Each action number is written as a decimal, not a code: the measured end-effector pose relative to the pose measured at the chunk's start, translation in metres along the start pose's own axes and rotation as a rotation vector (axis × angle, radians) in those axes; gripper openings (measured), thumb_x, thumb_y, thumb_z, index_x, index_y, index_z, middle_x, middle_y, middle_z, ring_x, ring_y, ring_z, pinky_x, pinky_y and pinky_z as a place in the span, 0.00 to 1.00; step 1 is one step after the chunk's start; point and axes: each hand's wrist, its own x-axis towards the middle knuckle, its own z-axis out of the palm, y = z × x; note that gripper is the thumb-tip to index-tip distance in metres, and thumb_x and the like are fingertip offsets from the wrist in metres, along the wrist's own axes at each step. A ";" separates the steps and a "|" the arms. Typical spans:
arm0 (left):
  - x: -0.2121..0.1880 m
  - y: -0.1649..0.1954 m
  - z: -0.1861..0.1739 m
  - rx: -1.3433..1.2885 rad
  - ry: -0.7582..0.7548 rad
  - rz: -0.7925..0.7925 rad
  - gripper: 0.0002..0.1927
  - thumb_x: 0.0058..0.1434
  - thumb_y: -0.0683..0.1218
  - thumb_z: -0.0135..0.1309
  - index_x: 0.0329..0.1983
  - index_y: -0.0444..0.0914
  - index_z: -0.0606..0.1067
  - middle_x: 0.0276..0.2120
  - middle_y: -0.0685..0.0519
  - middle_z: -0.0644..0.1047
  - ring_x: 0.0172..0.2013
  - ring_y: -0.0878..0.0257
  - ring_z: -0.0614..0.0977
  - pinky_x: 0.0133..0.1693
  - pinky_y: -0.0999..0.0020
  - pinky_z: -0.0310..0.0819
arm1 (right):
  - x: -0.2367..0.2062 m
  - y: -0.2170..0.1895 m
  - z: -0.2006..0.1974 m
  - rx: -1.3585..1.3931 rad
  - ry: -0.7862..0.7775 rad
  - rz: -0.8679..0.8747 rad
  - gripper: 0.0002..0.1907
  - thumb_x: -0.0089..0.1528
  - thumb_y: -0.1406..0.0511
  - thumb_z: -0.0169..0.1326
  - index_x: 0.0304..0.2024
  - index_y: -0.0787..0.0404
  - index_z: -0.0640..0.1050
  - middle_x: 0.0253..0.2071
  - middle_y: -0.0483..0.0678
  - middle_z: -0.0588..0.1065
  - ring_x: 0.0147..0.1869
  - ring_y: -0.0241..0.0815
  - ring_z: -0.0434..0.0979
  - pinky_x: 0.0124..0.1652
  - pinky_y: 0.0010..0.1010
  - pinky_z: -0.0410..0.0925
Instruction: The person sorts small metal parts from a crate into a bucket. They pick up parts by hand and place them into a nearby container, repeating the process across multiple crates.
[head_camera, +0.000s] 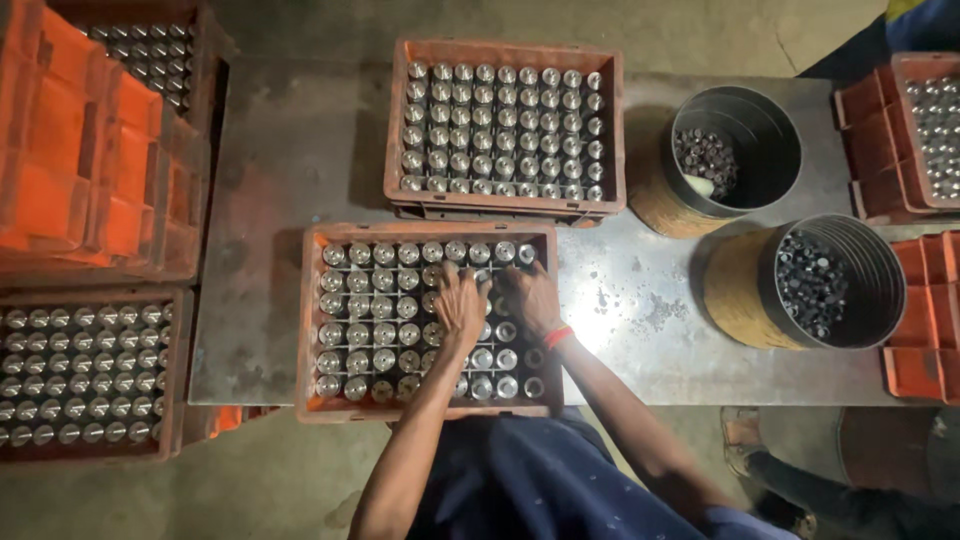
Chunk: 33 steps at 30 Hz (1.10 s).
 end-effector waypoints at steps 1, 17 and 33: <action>0.000 -0.003 0.000 -0.038 -0.075 0.003 0.21 0.61 0.58 0.62 0.46 0.37 0.80 0.58 0.42 0.70 0.48 0.46 0.78 0.36 0.52 0.80 | -0.001 0.003 -0.003 0.008 0.017 -0.048 0.09 0.58 0.62 0.62 0.39 0.57 0.80 0.36 0.52 0.82 0.42 0.57 0.78 0.54 0.47 0.68; -0.037 -0.030 0.004 -0.640 -0.105 -0.194 0.26 0.72 0.59 0.51 0.56 0.31 0.76 0.49 0.36 0.77 0.42 0.46 0.81 0.32 0.61 0.76 | -0.055 0.010 0.012 0.304 0.068 0.301 0.28 0.54 0.66 0.56 0.58 0.67 0.72 0.49 0.60 0.75 0.52 0.66 0.74 0.48 0.45 0.71; -0.045 -0.023 0.000 -0.144 -0.023 0.173 0.18 0.59 0.51 0.63 0.48 0.37 0.80 0.49 0.39 0.75 0.45 0.43 0.77 0.41 0.50 0.76 | -0.066 -0.005 0.032 -0.191 0.035 0.151 0.20 0.54 0.71 0.57 0.51 0.66 0.78 0.49 0.59 0.78 0.47 0.62 0.74 0.48 0.46 0.66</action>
